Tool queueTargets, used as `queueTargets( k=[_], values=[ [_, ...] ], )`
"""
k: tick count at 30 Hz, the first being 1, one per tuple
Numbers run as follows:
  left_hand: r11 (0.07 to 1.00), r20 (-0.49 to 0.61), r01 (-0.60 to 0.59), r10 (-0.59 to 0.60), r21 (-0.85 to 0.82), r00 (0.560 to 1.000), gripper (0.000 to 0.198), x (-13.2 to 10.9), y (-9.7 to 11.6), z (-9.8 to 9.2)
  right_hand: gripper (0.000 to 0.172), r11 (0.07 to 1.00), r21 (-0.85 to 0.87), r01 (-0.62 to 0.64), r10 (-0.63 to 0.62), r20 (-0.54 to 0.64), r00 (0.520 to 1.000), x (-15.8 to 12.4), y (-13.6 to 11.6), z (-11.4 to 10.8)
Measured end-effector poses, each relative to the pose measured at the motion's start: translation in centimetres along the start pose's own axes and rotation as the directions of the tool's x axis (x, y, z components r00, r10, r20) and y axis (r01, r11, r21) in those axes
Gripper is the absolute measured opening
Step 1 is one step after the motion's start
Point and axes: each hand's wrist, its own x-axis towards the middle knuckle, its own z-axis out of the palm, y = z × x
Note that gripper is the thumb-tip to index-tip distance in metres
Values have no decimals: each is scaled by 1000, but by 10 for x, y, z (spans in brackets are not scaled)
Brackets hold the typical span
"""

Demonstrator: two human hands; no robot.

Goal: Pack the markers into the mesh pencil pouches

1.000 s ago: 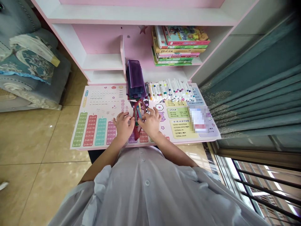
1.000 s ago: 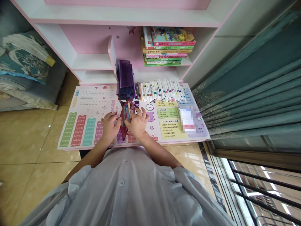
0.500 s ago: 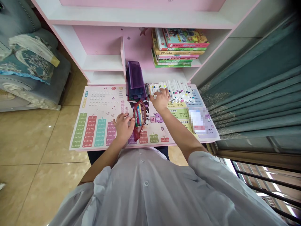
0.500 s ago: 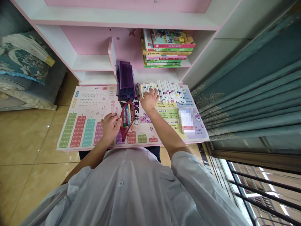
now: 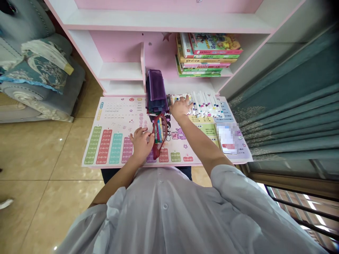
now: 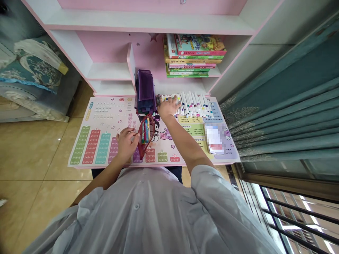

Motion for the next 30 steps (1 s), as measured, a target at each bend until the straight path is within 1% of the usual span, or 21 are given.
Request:
queueTargets(
  k=[3, 7, 12, 14, 16, 18, 20, 24, 27, 30],
  values=[
    [1000, -9, 5, -5, 4, 1000, 21, -1, 0, 1, 38, 1000, -28, -4, 5, 31, 1000, 8, -6, -1],
    [1000, -12, 2, -2, 4, 1000, 20, -1, 0, 2, 37, 1000, -15, -13, 13, 53, 999, 17, -11, -4],
    [1000, -18, -13, 13, 0, 1000, 21, 0, 0, 2, 37, 999, -50, -4, 8, 78, 997, 14, -10, -10],
    [1000, -13, -13, 13, 1, 1000, 22, 0, 1, 1, 35, 1000, -22, -11, 12, 52, 999, 8, -6, -15],
    [1000, -4, -13, 13, 2, 1000, 22, 0, 1, 1, 29, 998, 48, -27, 27, -10, 1000, -2, 1, -20],
    [1000, 1, -11, 11, 2, 1000, 22, 0, 2, 0, 20, 987, 152, -52, 64, -73, 995, -17, 9, -28],
    [1000, 1, -7, 7, 8, 1000, 21, 0, 2, 0, 17, 960, 274, -57, 92, -114, 989, -39, 19, -35],
    [1000, -7, -12, 12, 23, 1000, 19, 1, 3, 1, 20, 876, 480, 50, 33, -161, 986, -97, 32, -46],
    [1000, -9, -19, 19, 22, 1000, 19, 1, 4, 1, 18, 837, 542, 79, -3, -139, 990, -139, 31, -46],
    [1000, -8, -20, 20, 19, 1000, 19, 2, 6, 1, 18, 829, 552, 90, -28, -119, 993, -168, 22, -41]
  ],
)
